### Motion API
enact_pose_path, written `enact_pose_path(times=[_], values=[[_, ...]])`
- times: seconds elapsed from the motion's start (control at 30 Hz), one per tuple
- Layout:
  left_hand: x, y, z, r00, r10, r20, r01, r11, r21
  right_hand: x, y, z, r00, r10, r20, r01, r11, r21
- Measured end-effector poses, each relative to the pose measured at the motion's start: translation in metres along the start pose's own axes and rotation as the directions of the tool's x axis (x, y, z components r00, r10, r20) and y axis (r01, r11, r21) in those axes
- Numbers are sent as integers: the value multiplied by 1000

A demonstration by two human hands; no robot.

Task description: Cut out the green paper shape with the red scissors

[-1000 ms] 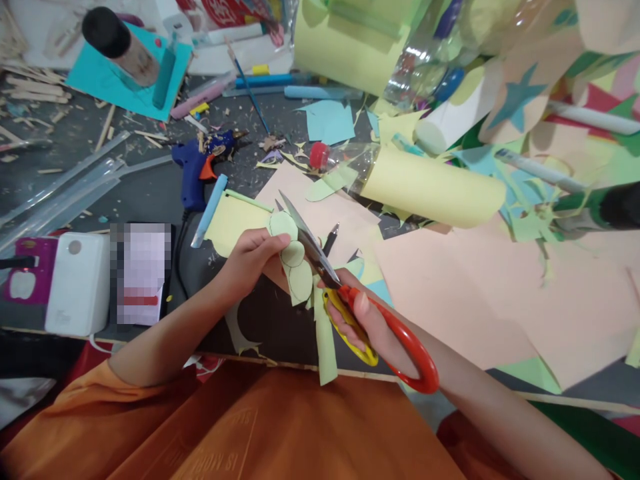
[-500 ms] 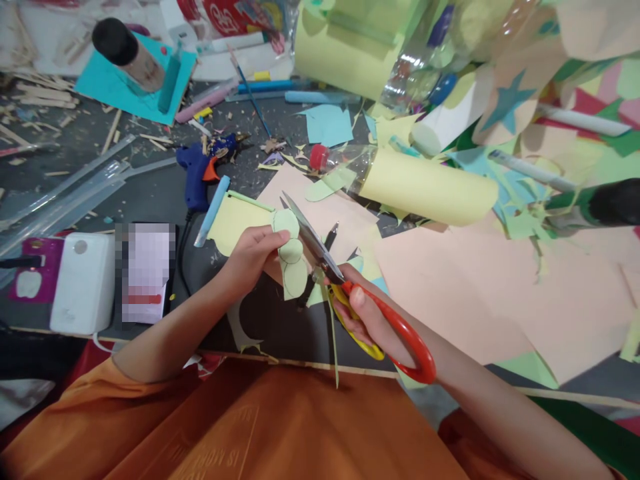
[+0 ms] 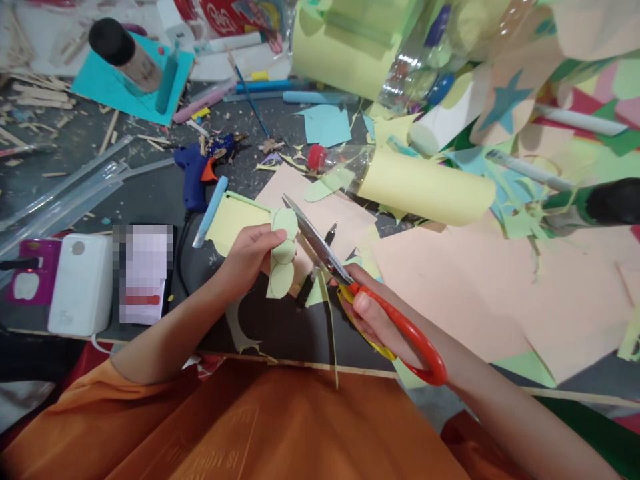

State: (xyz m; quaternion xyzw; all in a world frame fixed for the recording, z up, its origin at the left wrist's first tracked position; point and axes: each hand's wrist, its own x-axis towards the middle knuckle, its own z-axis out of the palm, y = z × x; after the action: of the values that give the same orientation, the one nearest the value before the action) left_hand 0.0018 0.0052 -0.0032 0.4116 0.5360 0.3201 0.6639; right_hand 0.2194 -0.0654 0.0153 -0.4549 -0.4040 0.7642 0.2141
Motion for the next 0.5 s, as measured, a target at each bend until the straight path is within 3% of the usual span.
enact_pose_path(times=[0.27, 0.5], values=[[-1, 3, -1, 995, -83, 51, 87, 992, -90, -5, -8, 3, 997, 40, -71, -39, 999, 25], [2, 4, -5, 999, 34, 26, -33, 997, -65, -5, -6, -3, 995, 38, -94, -34, 999, 43]])
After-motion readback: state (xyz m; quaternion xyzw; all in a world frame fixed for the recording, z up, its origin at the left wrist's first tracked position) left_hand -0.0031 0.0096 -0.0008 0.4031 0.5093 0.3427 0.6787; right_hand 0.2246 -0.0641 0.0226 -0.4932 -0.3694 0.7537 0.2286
